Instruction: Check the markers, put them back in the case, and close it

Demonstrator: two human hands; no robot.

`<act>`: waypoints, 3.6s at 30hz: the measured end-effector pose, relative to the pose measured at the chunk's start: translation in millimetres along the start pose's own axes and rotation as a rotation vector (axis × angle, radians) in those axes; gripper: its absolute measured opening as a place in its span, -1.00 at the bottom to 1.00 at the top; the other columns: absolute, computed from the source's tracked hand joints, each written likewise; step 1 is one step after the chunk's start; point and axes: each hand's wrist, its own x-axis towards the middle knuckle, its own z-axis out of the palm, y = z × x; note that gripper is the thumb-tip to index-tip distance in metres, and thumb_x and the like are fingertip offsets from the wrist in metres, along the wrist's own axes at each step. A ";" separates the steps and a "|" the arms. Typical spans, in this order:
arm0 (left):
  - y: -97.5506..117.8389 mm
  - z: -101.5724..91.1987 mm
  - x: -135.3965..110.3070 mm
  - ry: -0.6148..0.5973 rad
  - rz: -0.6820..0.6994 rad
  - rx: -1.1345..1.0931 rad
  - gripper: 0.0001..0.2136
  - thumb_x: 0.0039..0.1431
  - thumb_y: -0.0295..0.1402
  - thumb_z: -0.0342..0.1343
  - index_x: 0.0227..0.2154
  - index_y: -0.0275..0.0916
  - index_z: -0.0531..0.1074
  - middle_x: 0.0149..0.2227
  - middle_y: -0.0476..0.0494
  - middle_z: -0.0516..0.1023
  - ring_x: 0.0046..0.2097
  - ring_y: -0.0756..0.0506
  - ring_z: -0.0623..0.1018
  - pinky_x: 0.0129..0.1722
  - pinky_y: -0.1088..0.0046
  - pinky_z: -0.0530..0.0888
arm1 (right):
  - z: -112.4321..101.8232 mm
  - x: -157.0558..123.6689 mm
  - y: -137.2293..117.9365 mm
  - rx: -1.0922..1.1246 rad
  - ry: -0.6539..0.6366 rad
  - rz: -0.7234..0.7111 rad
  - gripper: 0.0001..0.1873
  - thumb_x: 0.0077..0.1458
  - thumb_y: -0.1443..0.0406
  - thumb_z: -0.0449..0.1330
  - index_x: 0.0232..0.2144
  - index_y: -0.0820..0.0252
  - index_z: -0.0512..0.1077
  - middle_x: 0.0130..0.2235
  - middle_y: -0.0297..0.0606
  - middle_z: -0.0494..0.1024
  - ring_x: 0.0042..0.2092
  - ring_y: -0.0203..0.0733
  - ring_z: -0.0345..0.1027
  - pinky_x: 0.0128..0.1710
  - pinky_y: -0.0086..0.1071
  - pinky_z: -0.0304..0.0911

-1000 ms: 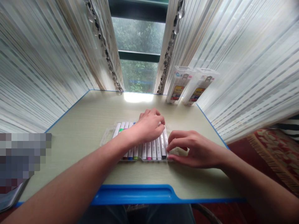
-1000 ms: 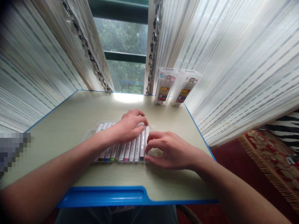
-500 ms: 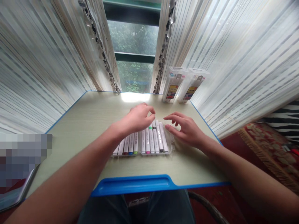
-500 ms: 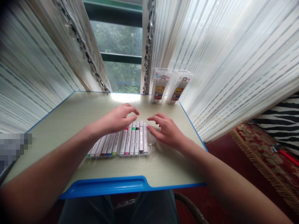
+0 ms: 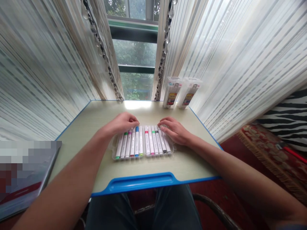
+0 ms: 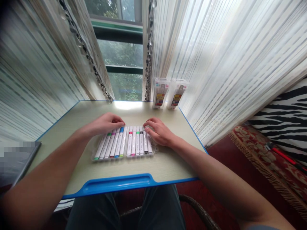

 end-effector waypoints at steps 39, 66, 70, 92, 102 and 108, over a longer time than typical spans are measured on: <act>3.9 8.5 -1.0 -0.035 0.040 0.105 -0.73 0.17 -0.18 0.12 -0.28 -0.21 0.66 -0.25 -0.15 0.70 -0.28 -0.13 0.59 -0.32 0.42 0.40 | -4.9 -1.8 10.1 0.071 0.134 0.082 -0.66 0.32 0.26 0.02 -0.34 0.20 0.57 -0.18 -0.12 0.58 -0.11 -0.06 0.48 -0.04 -0.20 0.31; 3.3 9.8 -0.1 -0.050 0.054 0.122 -0.69 0.18 -0.14 0.09 -0.26 -0.19 0.66 -0.22 -0.13 0.70 -0.25 -0.14 0.60 -0.31 0.44 0.41 | -9.3 -3.1 1.5 0.124 0.046 0.059 -0.69 0.34 0.26 0.04 -0.26 0.24 0.56 -0.16 -0.08 0.58 -0.10 -0.05 0.48 -0.03 -0.17 0.31; 5.0 9.5 -1.6 -0.056 0.046 0.103 -0.71 0.17 -0.15 0.10 -0.27 -0.18 0.66 -0.23 -0.13 0.70 -0.26 -0.14 0.59 -0.31 0.45 0.41 | -9.3 -2.9 -0.3 0.108 0.046 0.060 -0.70 0.34 0.26 0.04 -0.27 0.21 0.56 -0.16 -0.10 0.57 -0.11 -0.05 0.47 -0.04 -0.17 0.32; 9.2 9.2 -5.7 -0.151 0.036 -0.040 -0.71 0.10 -0.14 0.19 -0.27 -0.20 0.68 -0.28 -0.11 0.70 -0.31 -0.12 0.59 -0.38 0.45 0.42 | -11.1 -4.0 -6.2 0.124 -0.015 0.011 -0.74 0.34 0.21 0.09 -0.22 0.20 0.55 -0.14 -0.10 0.55 -0.08 -0.06 0.47 0.00 -0.16 0.32; 10.5 10.2 -5.1 -0.147 0.031 -0.030 -0.71 0.10 -0.14 0.18 -0.26 -0.20 0.68 -0.29 -0.11 0.70 -0.31 -0.12 0.59 -0.39 0.46 0.42 | -13.1 -4.3 -8.2 0.135 -0.090 -0.006 -0.68 0.36 0.17 0.08 -0.09 0.17 0.58 -0.04 -0.07 0.54 -0.01 -0.04 0.46 0.06 -0.11 0.31; 11.8 12.0 -5.7 -0.140 0.040 -0.024 -0.71 0.09 -0.15 0.19 -0.27 -0.21 0.68 -0.27 -0.12 0.71 -0.28 -0.12 0.61 -0.36 0.46 0.43 | -13.7 -3.7 -8.6 0.141 -0.102 -0.001 -0.68 0.36 0.17 0.08 -0.11 0.19 0.58 -0.04 -0.07 0.53 0.00 -0.03 0.45 0.08 -0.11 0.30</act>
